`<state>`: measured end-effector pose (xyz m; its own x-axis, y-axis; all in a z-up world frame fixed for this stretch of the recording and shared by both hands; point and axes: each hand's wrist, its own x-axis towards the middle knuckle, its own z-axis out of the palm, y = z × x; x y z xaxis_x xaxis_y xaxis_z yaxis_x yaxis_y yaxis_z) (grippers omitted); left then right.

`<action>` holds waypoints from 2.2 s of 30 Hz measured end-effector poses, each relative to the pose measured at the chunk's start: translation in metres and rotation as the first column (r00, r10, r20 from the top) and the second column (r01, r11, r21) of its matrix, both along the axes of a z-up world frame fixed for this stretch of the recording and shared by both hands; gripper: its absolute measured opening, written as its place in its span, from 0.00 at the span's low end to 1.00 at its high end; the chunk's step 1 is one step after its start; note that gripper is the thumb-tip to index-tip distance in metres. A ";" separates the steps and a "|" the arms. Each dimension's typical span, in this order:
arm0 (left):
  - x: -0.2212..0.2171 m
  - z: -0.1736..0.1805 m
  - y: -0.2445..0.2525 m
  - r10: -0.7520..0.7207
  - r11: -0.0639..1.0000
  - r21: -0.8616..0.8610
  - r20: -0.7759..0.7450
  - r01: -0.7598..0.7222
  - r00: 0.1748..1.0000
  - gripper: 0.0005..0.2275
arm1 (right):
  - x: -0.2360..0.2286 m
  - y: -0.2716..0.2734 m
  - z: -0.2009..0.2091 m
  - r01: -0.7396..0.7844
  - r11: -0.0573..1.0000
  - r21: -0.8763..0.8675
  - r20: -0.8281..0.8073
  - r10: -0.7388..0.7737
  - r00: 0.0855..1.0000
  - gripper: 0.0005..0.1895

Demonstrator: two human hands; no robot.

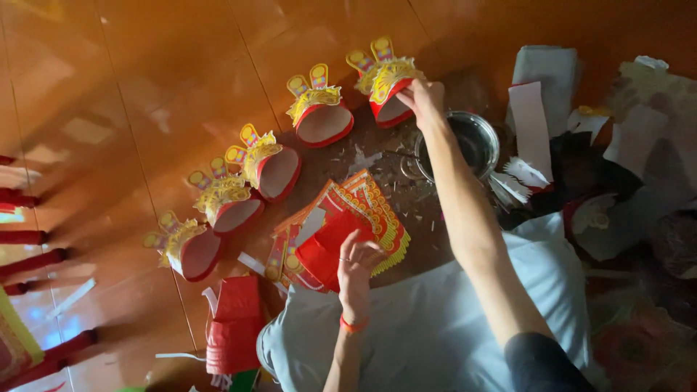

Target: Assembling decorative paper items by applying glue with a brush and attaching cutout pieces onto a red base.

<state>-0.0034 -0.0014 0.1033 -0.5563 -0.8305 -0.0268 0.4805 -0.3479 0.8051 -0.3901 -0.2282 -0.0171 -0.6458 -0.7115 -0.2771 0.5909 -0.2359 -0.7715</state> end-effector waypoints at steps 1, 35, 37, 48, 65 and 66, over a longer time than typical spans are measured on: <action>-0.001 -0.002 0.001 -0.003 1.000 -0.004 0.005 0.003 1.000 0.35 | 0.003 -0.006 -0.003 -0.006 0.999 0.037 0.016 0.006 1.000 0.13; 0.072 -0.052 -0.071 0.619 0.780 -0.617 0.785 -0.106 -0.022 0.49 | 0.270 0.254 0.034 -0.212 0.539 0.815 -0.578 0.784 -0.226 0.41; 0.079 -0.069 -0.074 0.230 0.949 -0.153 0.933 -0.274 0.277 0.49 | 0.257 0.253 -0.014 -0.338 0.722 0.604 -0.781 0.620 -0.074 0.41; 0.043 0.042 -0.033 0.227 0.860 -0.501 0.215 -0.092 0.950 0.46 | 0.207 0.267 0.128 -0.609 0.774 0.172 -0.102 0.629 0.771 0.46; 0.062 -0.073 -0.044 -0.009 1.000 0.000 -0.208 0.009 0.978 0.26 | 0.203 0.276 0.153 -0.412 0.865 0.286 -0.571 0.500 0.651 0.33; 0.063 -0.094 -0.042 -0.007 0.999 0.046 -0.107 0.012 0.994 0.25 | 0.203 0.279 0.150 -0.457 0.803 0.381 -0.612 0.590 0.526 0.35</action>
